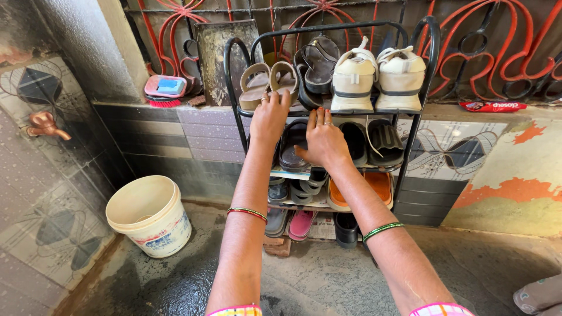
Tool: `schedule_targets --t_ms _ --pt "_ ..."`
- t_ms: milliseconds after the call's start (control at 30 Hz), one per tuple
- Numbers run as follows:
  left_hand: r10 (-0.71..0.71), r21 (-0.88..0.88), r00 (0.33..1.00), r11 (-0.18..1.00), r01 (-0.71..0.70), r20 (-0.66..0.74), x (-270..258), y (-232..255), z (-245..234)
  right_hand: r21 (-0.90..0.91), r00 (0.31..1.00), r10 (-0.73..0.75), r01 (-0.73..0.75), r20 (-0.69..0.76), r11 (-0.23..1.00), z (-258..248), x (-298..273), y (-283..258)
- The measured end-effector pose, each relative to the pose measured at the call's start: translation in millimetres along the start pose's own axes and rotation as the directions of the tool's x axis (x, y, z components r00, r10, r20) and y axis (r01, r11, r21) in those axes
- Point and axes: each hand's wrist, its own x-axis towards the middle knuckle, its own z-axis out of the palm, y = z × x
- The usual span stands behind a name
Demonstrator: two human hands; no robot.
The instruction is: The person rearranges various shoes and sandals on a multi-tiered metal shoe rack. They pick up pairs of footwear, adjust their positions, and place them back on the shelves to tidy the arrangement.
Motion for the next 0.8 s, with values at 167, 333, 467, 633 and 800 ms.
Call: schedule_targets --t_ms 167,333,467,633,800 --pt "0.131 0.333 0.989 0.931 -0.148 0.074 2 -5 23 -0.01 1.0 0.0 0.0 0.011 1.0 1 1 0" --pt "0.086 0.333 0.985 0.934 -0.132 0.148 0 -11 19 -0.004 0.999 0.007 -0.007 0.044 1.0 3 0 1" --pt "0.005 0.259 0.976 0.964 -0.062 0.217 -4 -8 16 -0.017 0.999 0.004 -0.004 0.037 1.0 2 0 1" --pt "-0.081 0.137 0.971 0.989 0.051 0.226 -10 8 -14 -0.026 1.0 -0.001 0.002 0.029 1.0 1 0 0" --pt "0.017 0.177 0.942 0.981 -0.081 0.335 -31 48 -38 -0.022 0.999 -0.005 0.006 0.043 1.0 -2 -2 -1"
